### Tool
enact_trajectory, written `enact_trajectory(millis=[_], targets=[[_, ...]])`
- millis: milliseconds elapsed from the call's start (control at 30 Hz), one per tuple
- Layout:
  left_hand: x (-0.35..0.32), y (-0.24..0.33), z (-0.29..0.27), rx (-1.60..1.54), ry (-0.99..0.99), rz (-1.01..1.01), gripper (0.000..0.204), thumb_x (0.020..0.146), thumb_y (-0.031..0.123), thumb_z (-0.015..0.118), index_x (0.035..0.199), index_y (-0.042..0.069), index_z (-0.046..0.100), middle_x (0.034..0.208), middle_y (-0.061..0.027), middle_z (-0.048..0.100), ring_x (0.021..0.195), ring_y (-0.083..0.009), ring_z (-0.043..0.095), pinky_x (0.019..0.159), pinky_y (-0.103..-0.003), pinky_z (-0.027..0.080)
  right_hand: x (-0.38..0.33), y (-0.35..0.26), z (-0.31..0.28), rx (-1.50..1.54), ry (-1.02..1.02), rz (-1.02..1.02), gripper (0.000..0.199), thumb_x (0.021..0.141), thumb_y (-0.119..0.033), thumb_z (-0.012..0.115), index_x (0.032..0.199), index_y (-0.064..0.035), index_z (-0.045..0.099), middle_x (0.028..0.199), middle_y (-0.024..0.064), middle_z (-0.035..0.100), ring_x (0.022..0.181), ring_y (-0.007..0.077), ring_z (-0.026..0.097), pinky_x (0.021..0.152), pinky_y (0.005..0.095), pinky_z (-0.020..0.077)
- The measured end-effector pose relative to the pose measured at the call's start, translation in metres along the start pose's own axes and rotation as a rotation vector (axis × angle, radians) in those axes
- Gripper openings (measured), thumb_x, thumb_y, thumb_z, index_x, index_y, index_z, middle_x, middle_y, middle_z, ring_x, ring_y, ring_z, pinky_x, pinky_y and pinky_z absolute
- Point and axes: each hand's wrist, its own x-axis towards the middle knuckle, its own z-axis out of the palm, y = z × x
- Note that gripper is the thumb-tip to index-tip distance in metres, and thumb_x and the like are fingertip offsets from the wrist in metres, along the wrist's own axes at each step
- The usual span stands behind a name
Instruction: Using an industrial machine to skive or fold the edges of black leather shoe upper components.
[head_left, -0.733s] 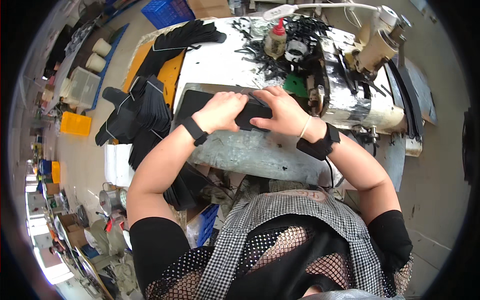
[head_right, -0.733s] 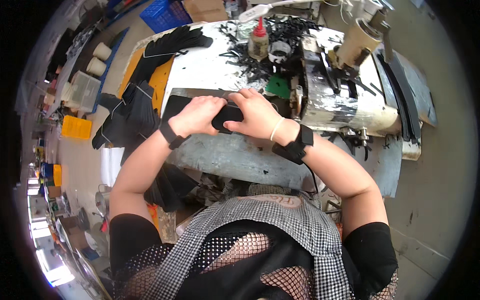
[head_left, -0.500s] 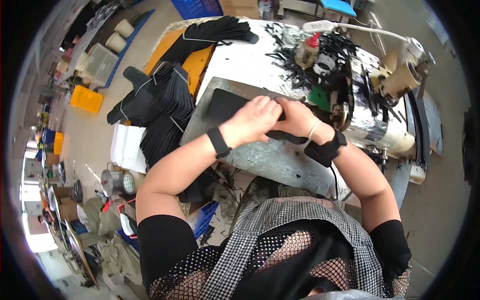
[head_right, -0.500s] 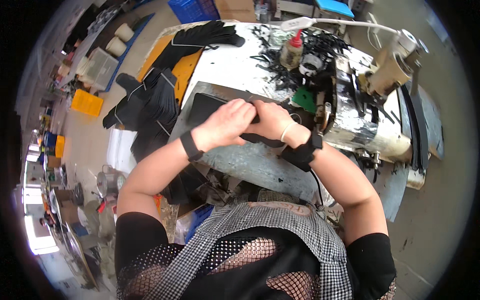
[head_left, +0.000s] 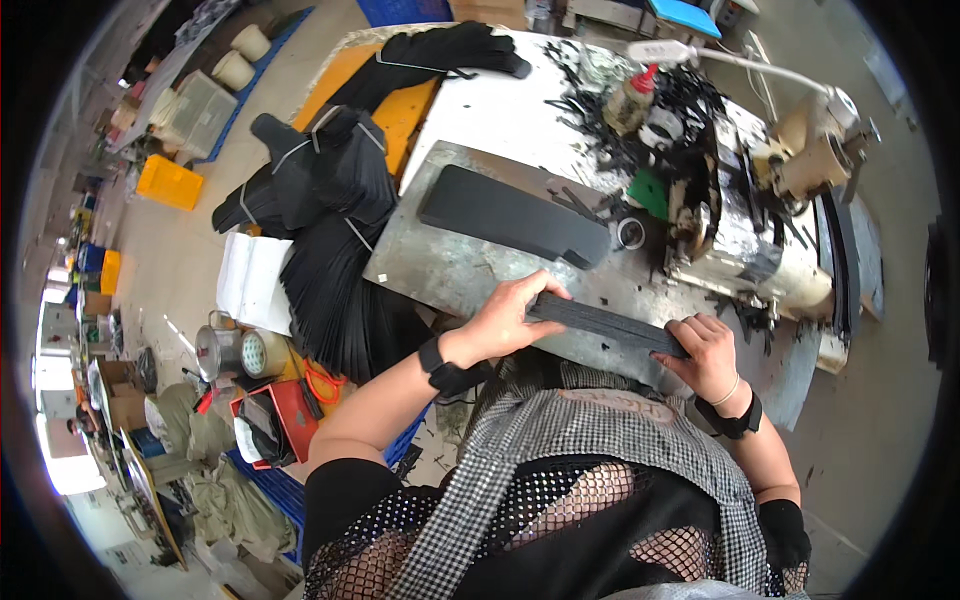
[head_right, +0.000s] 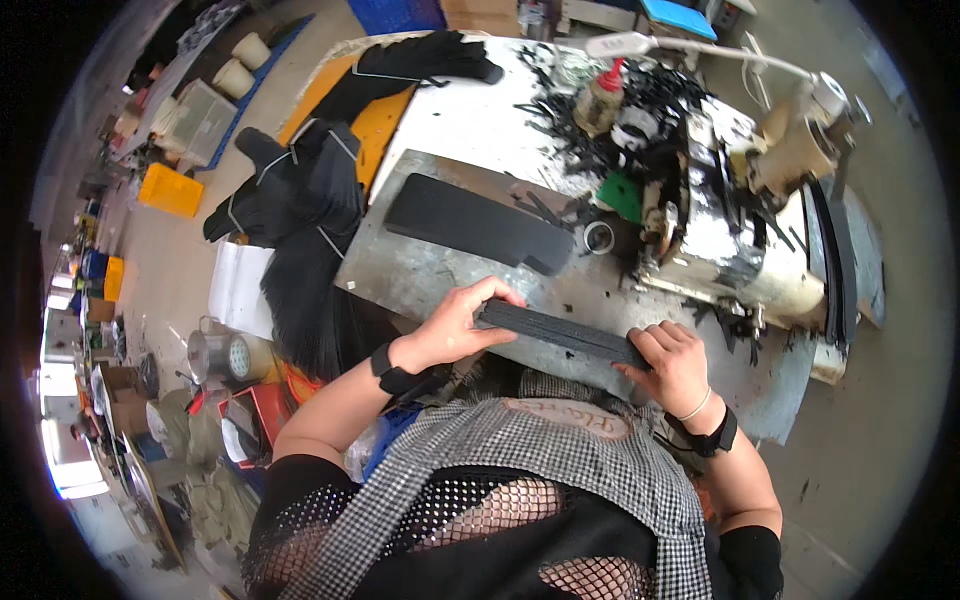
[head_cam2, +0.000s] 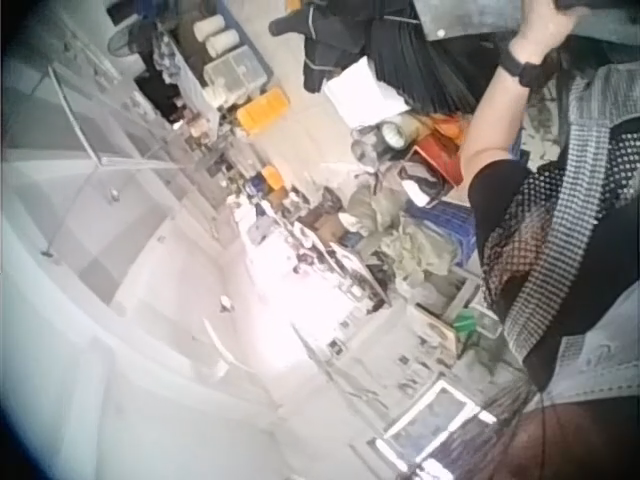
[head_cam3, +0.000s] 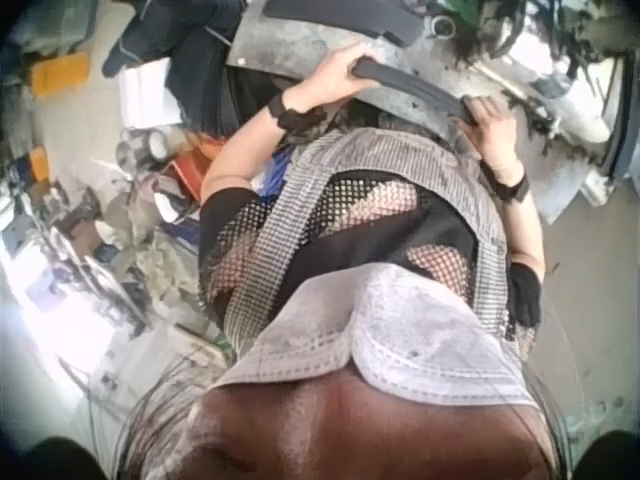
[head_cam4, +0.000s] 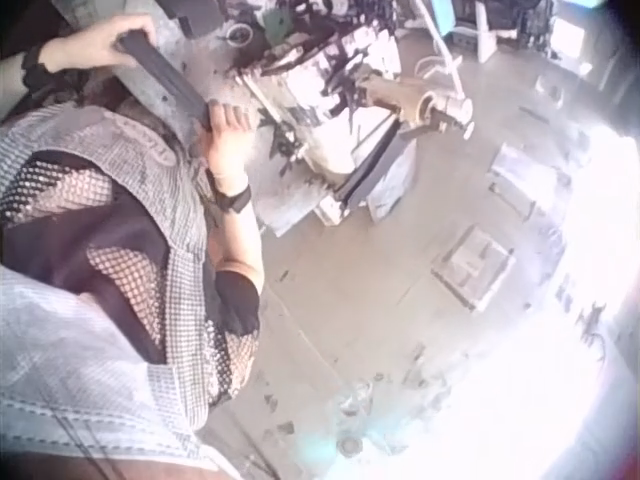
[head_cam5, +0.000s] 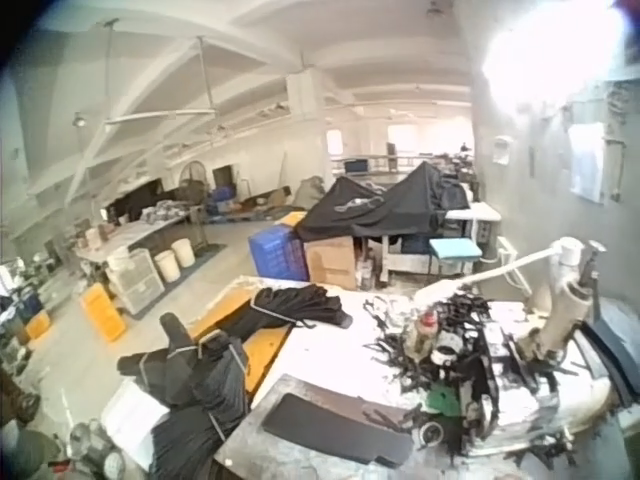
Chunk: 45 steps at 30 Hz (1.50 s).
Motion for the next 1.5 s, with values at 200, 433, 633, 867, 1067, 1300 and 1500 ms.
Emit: enact_trajectory(millis=[200, 433, 633, 867, 1067, 1300, 1500], targets=[[0.017, -0.031, 0.058, -0.099, 0.077, 0.116, 0.045, 0.079, -0.004, 0.065, 0.117, 0.004, 0.042, 0.111, -0.0141, 0.056, 0.105, -0.0258, 0.058, 0.093, -0.036, 0.045, -0.029, -0.003, 0.043, -0.045, 0.075, 0.197, 0.043, 0.077, -0.029, 0.072, 0.108, -0.0041, 0.054, 0.091, 0.0103, 0.058, 0.086, 0.0289, 0.059, 0.076, 0.0382, 0.0484], [0.014, -0.032, 0.054, -0.106, 0.029, 0.141, 0.043, 0.083, -0.001, 0.066, 0.118, 0.004, 0.042, 0.112, -0.0120, 0.057, 0.107, -0.0255, 0.058, 0.095, -0.036, 0.045, -0.009, -0.019, 0.039, 0.034, 0.106, -0.051, 0.044, 0.082, -0.030, 0.069, 0.123, -0.0168, 0.058, 0.103, 0.0121, 0.055, 0.090, 0.0279, 0.059, 0.076, 0.0369, 0.0501], [0.039, -0.005, 0.035, -0.048, -0.052, -0.047, 0.041, 0.083, 0.005, 0.071, 0.118, 0.004, 0.050, 0.103, -0.0081, 0.064, 0.098, -0.0167, 0.061, 0.087, -0.032, 0.049, 0.017, -0.010, 0.013, 0.244, -0.326, 0.071, 0.019, 0.083, -0.029, 0.071, 0.099, -0.0191, 0.072, 0.095, 0.0141, 0.059, 0.076, 0.0305, 0.061, 0.068, 0.0382, 0.0506], [0.070, 0.067, 0.045, -0.811, -0.118, 0.042, 0.074, 0.081, -0.003, 0.068, 0.146, 0.000, 0.032, 0.138, -0.0111, 0.047, 0.123, -0.0187, 0.051, 0.104, -0.033, 0.043, 0.015, 0.002, -0.026, 1.101, -0.002, 0.368, 0.048, 0.100, -0.043, 0.050, 0.079, -0.0058, 0.073, 0.070, 0.0034, 0.066, 0.069, 0.0129, 0.059, 0.068, 0.0272, 0.0473], [0.088, 0.069, 0.081, 0.174, -0.200, 0.572, 0.074, 0.073, -0.011, 0.061, 0.142, 0.002, 0.039, 0.139, -0.0246, 0.048, 0.121, -0.0406, 0.055, 0.098, -0.040, 0.049, -0.016, 0.019, -0.025, 1.798, -0.046, 0.692, 0.093, 0.094, -0.073, 0.018, 0.096, 0.0036, 0.072, 0.107, 0.0140, 0.068, 0.104, 0.0206, 0.058, 0.098, 0.0326, 0.0420], [0.109, 0.069, 0.100, 0.376, -0.336, 0.712, 0.080, 0.063, -0.013, 0.061, 0.139, 0.007, 0.046, 0.137, -0.0235, 0.049, 0.109, -0.0409, 0.061, 0.088, -0.041, 0.055, -0.049, 0.021, -0.033, 1.881, -0.012, 0.733, 0.056, 0.092, -0.049, 0.060, 0.121, -0.0005, 0.062, 0.116, 0.0073, 0.066, 0.109, 0.0158, 0.059, 0.095, 0.0318, 0.0442], [0.123, 0.070, 0.098, 0.293, -0.423, 0.743, 0.066, 0.069, -0.005, 0.068, 0.132, 0.006, 0.050, 0.137, -0.0260, 0.049, 0.111, -0.0420, 0.060, 0.090, -0.043, 0.054, -0.049, 0.000, -0.032, 1.680, 0.112, 0.802, 0.043, 0.096, -0.036, 0.060, 0.115, 0.0017, 0.061, 0.103, 0.0050, 0.066, 0.094, 0.0103, 0.060, 0.081, 0.0242, 0.0494]])
